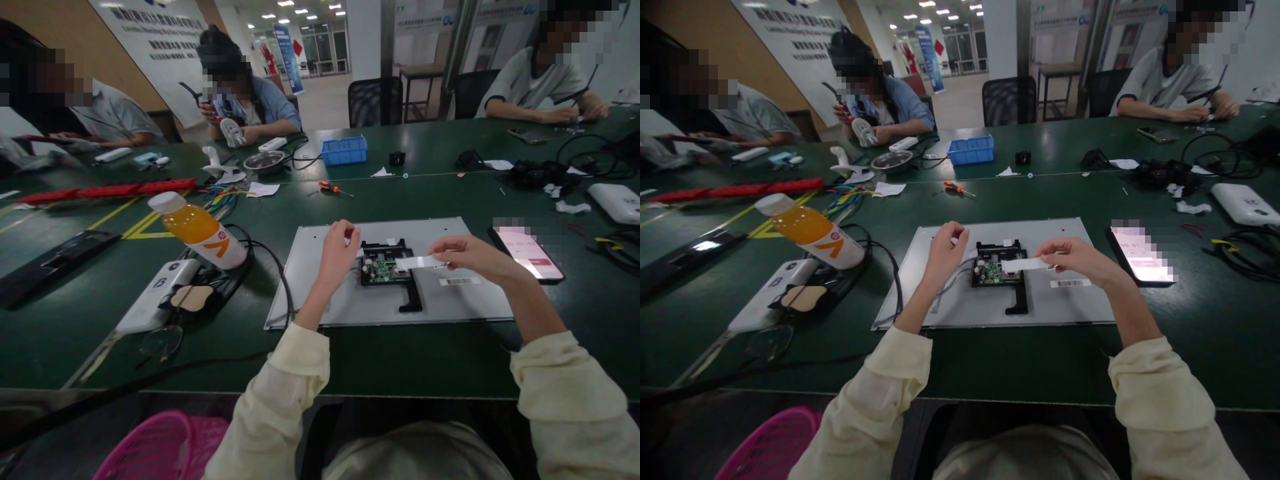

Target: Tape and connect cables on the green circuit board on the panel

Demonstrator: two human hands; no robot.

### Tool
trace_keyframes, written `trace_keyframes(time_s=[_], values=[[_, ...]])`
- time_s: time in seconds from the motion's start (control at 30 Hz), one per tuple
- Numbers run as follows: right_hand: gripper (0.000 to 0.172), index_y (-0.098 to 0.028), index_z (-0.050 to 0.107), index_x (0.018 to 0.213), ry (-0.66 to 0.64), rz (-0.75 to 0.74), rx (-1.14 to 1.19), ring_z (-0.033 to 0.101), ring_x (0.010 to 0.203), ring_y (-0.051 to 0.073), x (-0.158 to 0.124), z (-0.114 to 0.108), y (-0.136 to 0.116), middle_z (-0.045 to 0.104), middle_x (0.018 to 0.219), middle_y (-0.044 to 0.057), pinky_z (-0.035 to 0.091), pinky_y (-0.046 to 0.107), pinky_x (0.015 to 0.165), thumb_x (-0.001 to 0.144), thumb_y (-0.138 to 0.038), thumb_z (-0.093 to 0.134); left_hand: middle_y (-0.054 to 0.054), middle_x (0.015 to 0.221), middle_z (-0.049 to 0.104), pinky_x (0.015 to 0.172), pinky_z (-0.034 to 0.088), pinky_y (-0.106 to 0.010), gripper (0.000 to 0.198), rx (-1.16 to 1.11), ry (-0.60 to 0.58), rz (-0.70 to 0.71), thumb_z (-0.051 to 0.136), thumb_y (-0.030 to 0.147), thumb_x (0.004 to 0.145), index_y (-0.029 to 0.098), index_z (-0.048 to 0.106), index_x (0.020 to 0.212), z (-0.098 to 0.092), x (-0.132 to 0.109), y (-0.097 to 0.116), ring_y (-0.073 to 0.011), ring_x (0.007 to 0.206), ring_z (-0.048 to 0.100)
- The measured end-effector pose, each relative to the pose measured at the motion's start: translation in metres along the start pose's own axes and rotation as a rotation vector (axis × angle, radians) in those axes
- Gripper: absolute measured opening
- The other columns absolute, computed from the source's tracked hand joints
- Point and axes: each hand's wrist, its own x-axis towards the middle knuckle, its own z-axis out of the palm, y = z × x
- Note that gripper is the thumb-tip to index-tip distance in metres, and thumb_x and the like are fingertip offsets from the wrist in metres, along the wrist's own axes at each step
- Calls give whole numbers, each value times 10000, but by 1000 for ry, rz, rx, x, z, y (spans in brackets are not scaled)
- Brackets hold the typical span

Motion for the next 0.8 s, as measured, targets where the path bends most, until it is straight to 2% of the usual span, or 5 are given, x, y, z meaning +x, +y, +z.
trace_keyframes(time_s=[0.13, 0.3, 0.4, 0.67, 0.8], values=[[294, -185, 680, 920, -169, 89, -63, 554, 679, 120, -1, 14, -8, 657, 875, 50, 464, 262, 606, 747, -422, 663, -31, 866, 592, 704, 425, -240, 121, -97, -182, 164, 439, 240, 908, 176, 532, 865, -6, -10, 23, -133, 808, 555], [242, -186, 652, 865, -197, 63, -94, 527, 635, 106, -1, 20, -8, 616, 773, 16, 436, 236, 561, 744, -396, 664, -46, 976, 643, 762, 442, -265, 218, -94, -596, 422, 433, 195, 907, 187, 590, 1058, -5, -28, 48, -144, 856, 589], [234, -190, 639, 877, -196, 65, -119, 539, 642, 110, 0, 19, -4, 616, 782, 11, 447, 242, 567, 749, -385, 654, -52, 1017, 659, 780, 450, -279, 266, -7, -746, 513, 445, 176, 898, 205, 605, 1109, -1, -36, 57, -159, 887, 610], [200, -203, 635, 852, -234, 59, -195, 573, 665, 131, 0, 19, 0, 637, 770, 6, 445, 245, 555, 733, -364, 644, -51, 1024, 664, 718, 467, -263, 343, 172, -786, 638, 441, 167, 903, 218, 593, 1205, 8, -43, 56, -152, 847, 633], [151, -207, 659, 803, -149, 4, -328, 604, 698, 157, 0, 16, 1, 665, 746, 8, 456, 279, 644, 715, -330, 653, -42, 1011, 659, 722, 468, -262, 345, 187, -778, 654, 445, 160, 899, 230, 598, 1200, 8, -44, 55, -147, 847, 628]])
